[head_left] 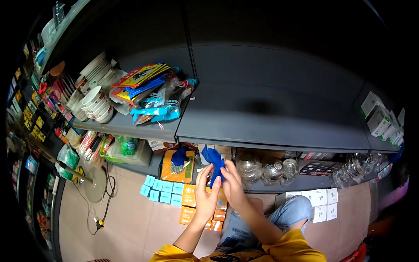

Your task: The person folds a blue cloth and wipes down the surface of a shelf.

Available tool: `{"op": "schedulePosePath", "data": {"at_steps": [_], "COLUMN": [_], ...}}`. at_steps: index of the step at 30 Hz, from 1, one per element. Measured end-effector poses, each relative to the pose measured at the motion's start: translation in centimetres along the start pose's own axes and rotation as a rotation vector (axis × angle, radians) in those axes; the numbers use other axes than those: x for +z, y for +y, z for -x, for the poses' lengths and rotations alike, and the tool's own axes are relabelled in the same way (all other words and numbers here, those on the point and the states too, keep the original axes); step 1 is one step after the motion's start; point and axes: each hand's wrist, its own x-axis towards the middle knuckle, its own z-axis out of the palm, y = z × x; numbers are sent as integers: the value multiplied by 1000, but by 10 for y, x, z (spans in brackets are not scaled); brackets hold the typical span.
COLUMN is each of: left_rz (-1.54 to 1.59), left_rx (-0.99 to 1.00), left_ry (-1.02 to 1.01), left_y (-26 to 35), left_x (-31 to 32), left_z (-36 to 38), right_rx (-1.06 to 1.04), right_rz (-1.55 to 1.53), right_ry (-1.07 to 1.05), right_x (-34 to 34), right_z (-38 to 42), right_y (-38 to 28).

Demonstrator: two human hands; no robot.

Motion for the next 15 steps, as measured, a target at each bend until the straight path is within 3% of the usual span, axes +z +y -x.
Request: {"op": "schedulePosePath", "data": {"at_steps": [5,11,12,15], "left_rz": [-98,5,44,308], "left_rx": [42,-9,-122,-288], "left_ry": [11,-40,9,262], "left_y": [7,11,12,2], "left_x": [2,-7,-10,-22], "left_z": [1,-3,-2,-1], "right_rx": [-27,-99,-32,-26], "right_rz": [-8,328,92,-196], "right_ry": [75,160,240,324], "right_x": [0,-5,-11,-22], "right_z": [11,11,9,2], "right_y": [0,-2,-1,-16]}}
